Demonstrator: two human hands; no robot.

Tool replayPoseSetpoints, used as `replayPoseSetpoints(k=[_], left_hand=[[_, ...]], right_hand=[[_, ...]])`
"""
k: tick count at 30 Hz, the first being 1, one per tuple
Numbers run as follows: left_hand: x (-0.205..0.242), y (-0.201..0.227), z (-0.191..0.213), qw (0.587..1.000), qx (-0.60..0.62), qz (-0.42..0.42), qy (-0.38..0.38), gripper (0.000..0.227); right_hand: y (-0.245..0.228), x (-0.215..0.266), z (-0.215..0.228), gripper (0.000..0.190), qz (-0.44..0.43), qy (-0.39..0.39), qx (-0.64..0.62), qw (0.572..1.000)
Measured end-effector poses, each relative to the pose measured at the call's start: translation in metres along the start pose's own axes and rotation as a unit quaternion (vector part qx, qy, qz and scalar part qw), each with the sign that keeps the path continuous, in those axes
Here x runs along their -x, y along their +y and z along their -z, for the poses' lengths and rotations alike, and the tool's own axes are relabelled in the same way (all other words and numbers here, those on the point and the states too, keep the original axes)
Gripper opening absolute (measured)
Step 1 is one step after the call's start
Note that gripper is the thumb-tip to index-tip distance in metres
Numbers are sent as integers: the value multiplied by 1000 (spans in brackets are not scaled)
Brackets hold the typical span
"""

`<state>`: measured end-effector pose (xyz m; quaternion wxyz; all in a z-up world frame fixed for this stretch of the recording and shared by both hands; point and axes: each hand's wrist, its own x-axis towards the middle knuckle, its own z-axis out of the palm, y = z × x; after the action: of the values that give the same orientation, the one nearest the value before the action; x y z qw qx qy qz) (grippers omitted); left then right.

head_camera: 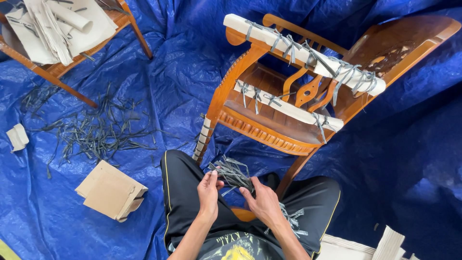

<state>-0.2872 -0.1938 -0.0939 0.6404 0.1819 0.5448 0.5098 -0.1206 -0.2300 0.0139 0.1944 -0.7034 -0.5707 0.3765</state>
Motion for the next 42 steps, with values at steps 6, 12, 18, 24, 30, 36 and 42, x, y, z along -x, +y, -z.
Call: replayPoseSetpoints(k=[6,12,18,24,30,36,42], left_hand=[[-9,-10,3,999,23,-29,17,21],[-12,-7,-3,998,38,-39,29,23],[-20,-8,-8,999,21,-30,26,18],[-22,-5,-14,999,26,-34,14,17],[-22,-3,-17,999,34,-23,13,16],[-26,-7,-13,999,46,-17,17,16],[-21,1,-15,999,45,-12,15,14]], right_hand=[[-6,-3,10,36,-2,2,-19,1000],[2,-8,10,37,-6,13,5,1000],[14,-15,9,38,6,23,3,1000],[10,-16,15,39,8,21,-12,1000],[9,-17,19,37,9,15,-17,1000],[8,-16,17,38,5,8,-14,1000],[8,-17,17,37,14,9,-13,1000]])
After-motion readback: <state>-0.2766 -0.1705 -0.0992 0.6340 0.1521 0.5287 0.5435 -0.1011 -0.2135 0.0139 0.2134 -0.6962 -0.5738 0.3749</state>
